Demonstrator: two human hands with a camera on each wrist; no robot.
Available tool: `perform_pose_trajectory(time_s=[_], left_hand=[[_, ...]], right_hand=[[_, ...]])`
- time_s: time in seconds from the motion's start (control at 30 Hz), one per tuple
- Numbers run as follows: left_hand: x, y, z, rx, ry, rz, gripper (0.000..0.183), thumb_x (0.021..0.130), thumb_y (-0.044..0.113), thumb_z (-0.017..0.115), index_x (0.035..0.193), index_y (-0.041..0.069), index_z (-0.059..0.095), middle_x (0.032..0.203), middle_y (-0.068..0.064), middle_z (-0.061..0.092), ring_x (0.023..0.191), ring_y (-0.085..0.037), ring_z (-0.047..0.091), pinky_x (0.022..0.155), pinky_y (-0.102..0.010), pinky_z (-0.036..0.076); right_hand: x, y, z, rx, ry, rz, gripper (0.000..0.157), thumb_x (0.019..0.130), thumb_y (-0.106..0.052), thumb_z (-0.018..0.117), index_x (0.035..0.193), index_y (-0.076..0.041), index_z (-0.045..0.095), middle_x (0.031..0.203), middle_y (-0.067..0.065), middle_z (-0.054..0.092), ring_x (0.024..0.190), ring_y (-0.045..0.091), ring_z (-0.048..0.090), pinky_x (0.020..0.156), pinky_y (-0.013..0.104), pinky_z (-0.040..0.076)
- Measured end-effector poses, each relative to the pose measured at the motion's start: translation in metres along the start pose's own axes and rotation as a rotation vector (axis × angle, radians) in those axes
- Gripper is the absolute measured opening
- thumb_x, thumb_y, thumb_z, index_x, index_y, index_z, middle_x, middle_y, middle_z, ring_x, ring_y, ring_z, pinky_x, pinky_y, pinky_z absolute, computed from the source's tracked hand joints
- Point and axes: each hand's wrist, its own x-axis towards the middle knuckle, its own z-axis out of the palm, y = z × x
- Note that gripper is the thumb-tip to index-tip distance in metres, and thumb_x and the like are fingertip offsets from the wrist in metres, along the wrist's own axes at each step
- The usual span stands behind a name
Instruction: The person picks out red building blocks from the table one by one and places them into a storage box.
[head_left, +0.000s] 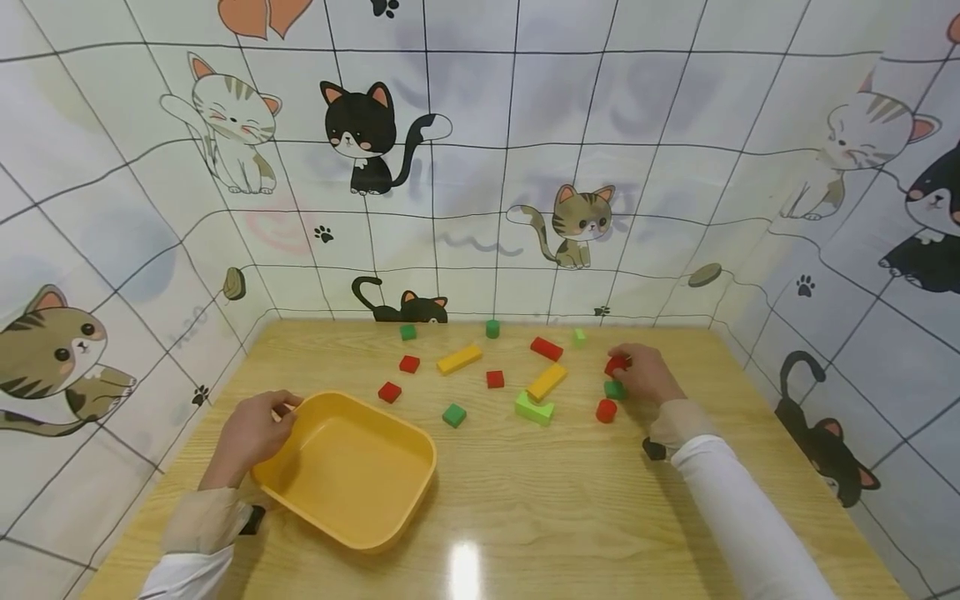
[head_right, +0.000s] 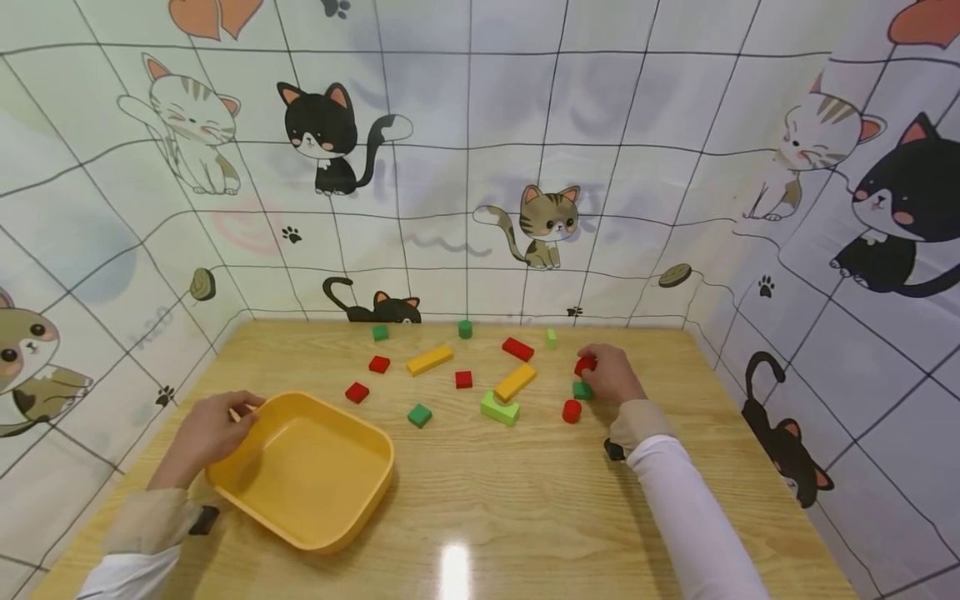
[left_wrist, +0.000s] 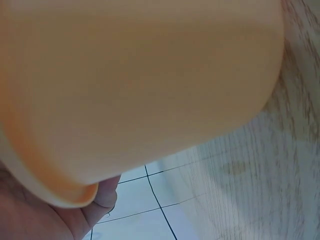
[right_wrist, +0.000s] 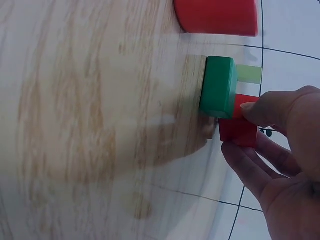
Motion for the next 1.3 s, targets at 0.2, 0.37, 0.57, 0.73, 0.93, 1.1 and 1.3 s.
perform_pose_trajectory(time_s=[0.2,0.37,0.57,0.73,0.93,1.1,1.3], left_hand=[[0.000,0.001,0.001,-0.003,-0.001,0.001,0.028,0.095,0.010,0.061,0.117,-0.002,0.071,0.097,-0.018,0.073,0.066,-0.016,0.057,0.058,-0.031,0.045],[0.000,0.000,0.000,-0.004,-0.003,0.001,0.028,0.095,0.010,0.061,0.119,-0.003,0.070,0.098,-0.019,0.073,0.065,-0.016,0.057,0.057,-0.032,0.045],[0.000,-0.002,0.001,0.000,-0.007,-0.005,0.029,0.095,0.011,0.060,0.119,-0.003,0.070,0.099,-0.020,0.073,0.066,-0.016,0.057,0.058,-0.031,0.045],[0.000,-0.003,0.003,0.003,0.003,-0.004,0.029,0.095,0.010,0.059,0.118,-0.002,0.070,0.099,-0.020,0.073,0.065,-0.016,0.057,0.058,-0.031,0.045],[0.000,-0.003,0.002,0.009,0.008,-0.003,0.029,0.095,0.011,0.059,0.118,-0.003,0.070,0.098,-0.020,0.073,0.065,-0.016,0.057,0.058,-0.031,0.045],[0.001,-0.002,0.002,0.012,0.011,0.000,0.028,0.095,0.011,0.060,0.117,-0.003,0.071,0.098,-0.020,0.073,0.064,-0.016,0.057,0.059,-0.031,0.045],[0.002,-0.001,0.002,0.012,0.015,0.002,0.028,0.095,0.011,0.060,0.116,-0.002,0.071,0.097,-0.020,0.073,0.066,-0.017,0.057,0.058,-0.031,0.044]], right_hand=[[-0.002,0.002,0.000,0.008,0.010,-0.019,0.037,0.095,-0.001,0.063,0.130,0.008,0.063,0.125,0.029,0.066,0.113,0.045,0.063,0.101,0.059,0.049],[-0.003,0.002,-0.001,0.019,0.019,-0.026,0.037,0.094,0.000,0.062,0.130,0.007,0.064,0.124,0.028,0.067,0.112,0.045,0.063,0.100,0.059,0.049],[-0.004,-0.006,-0.007,0.053,0.033,-0.026,0.038,0.094,-0.001,0.063,0.131,0.006,0.063,0.122,0.027,0.068,0.113,0.045,0.064,0.098,0.057,0.052],[-0.002,-0.020,-0.014,0.048,0.058,-0.062,0.037,0.093,0.000,0.065,0.130,0.007,0.064,0.123,0.028,0.068,0.113,0.046,0.066,0.098,0.057,0.053],[0.000,-0.039,-0.020,0.063,0.056,-0.091,0.037,0.094,0.000,0.066,0.130,0.006,0.064,0.123,0.027,0.068,0.113,0.044,0.066,0.097,0.055,0.054],[-0.001,-0.058,-0.024,0.093,0.044,-0.099,0.037,0.094,0.000,0.066,0.131,0.004,0.065,0.124,0.025,0.067,0.112,0.039,0.064,0.097,0.052,0.056],[-0.003,-0.084,-0.025,0.121,0.039,-0.135,0.036,0.095,-0.001,0.066,0.131,0.003,0.065,0.125,0.022,0.066,0.113,0.037,0.064,0.098,0.050,0.056]])
